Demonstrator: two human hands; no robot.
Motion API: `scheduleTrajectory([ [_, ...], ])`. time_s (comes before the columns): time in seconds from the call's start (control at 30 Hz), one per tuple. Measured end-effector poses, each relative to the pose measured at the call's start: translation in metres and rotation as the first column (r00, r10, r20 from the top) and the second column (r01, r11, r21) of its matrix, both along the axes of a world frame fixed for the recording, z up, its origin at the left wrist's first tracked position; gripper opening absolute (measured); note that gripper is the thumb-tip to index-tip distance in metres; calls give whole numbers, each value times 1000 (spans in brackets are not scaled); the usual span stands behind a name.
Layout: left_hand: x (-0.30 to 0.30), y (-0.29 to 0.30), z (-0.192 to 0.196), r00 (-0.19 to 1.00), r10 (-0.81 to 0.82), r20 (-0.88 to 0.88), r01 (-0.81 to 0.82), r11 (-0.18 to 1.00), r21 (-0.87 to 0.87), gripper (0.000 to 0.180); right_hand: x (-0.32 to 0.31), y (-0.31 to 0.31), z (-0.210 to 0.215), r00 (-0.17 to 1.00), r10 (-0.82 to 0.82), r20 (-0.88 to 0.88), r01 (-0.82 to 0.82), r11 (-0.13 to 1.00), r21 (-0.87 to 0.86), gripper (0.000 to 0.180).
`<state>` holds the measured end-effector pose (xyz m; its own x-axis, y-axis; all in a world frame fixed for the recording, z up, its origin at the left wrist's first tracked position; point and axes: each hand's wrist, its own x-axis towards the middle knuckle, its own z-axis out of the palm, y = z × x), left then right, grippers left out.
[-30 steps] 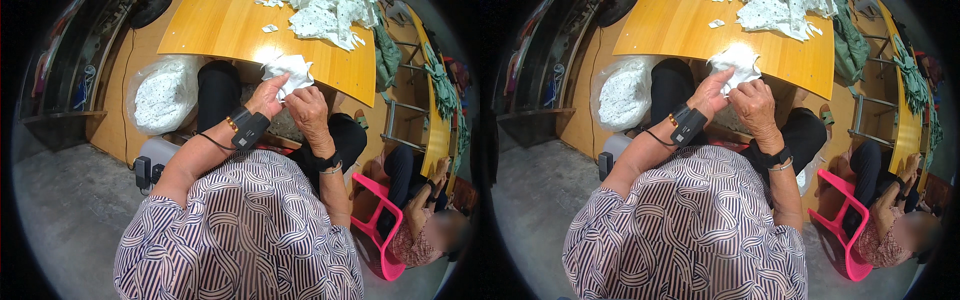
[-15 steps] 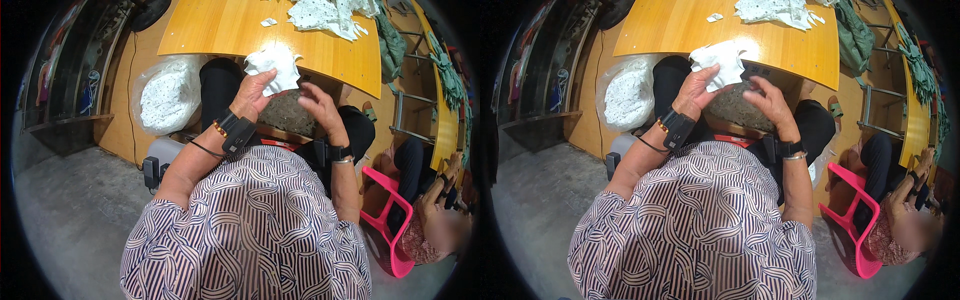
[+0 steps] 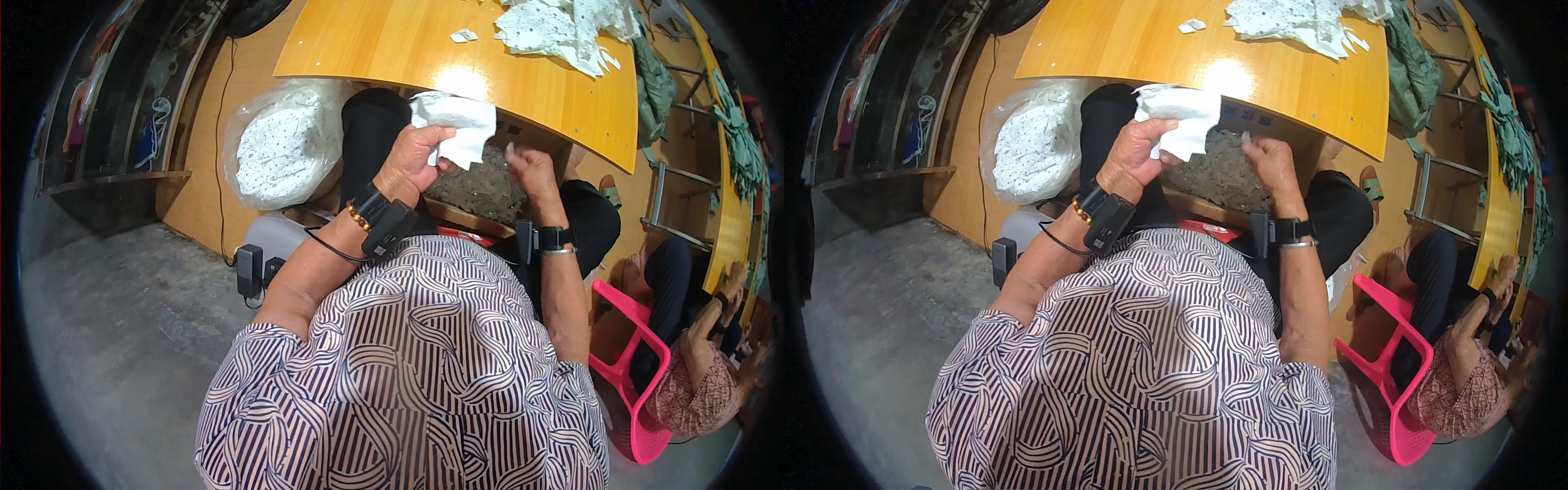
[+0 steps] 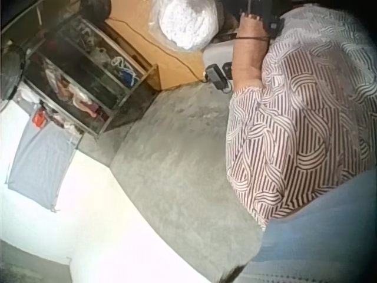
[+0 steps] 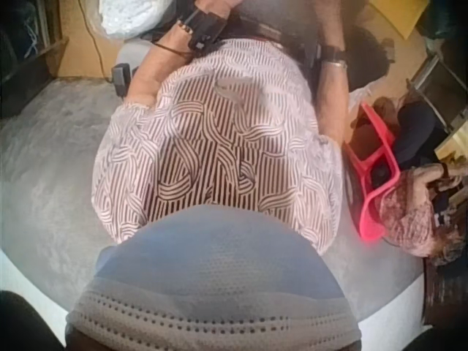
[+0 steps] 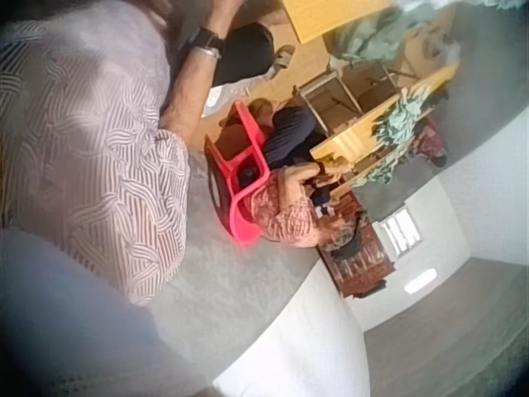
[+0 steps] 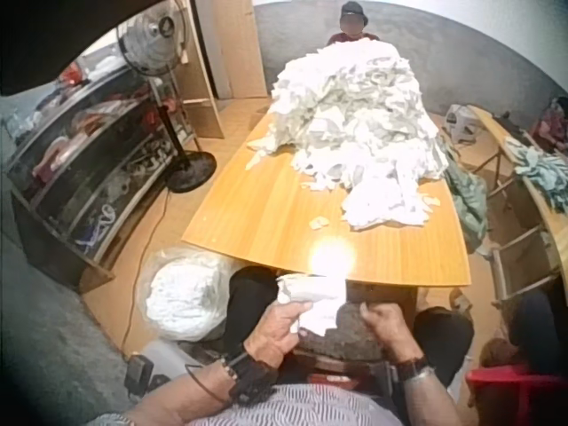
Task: The recorder is inspecting and sorting white cloth or tissue-like scraps, placing some into a box.
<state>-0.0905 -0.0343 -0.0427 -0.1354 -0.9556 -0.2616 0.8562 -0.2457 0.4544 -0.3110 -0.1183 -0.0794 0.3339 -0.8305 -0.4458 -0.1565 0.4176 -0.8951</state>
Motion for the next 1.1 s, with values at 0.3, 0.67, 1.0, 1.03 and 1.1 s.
scheduleTrajectory([
  [0.3,-15,12,32,953,-154,261,154,988,21,42,27,9,69,926,260,273,-229,963,-143,45],
  [0.67,-13,23,36,875,-225,428,206,974,92,36,2,-18,6,977,153,-147,-191,935,-300,20],
  [1.0,163,83,-23,659,641,393,-752,562,344,31,32,-11,100,853,81,-516,-494,445,-747,22],
  [1.03,172,92,-39,627,683,376,-779,533,330,36,39,-22,108,842,-30,-539,-491,369,-789,16],
  [1.1,193,116,-80,584,765,271,-775,427,466,45,51,-50,114,816,-143,-560,-512,268,-816,15],
])
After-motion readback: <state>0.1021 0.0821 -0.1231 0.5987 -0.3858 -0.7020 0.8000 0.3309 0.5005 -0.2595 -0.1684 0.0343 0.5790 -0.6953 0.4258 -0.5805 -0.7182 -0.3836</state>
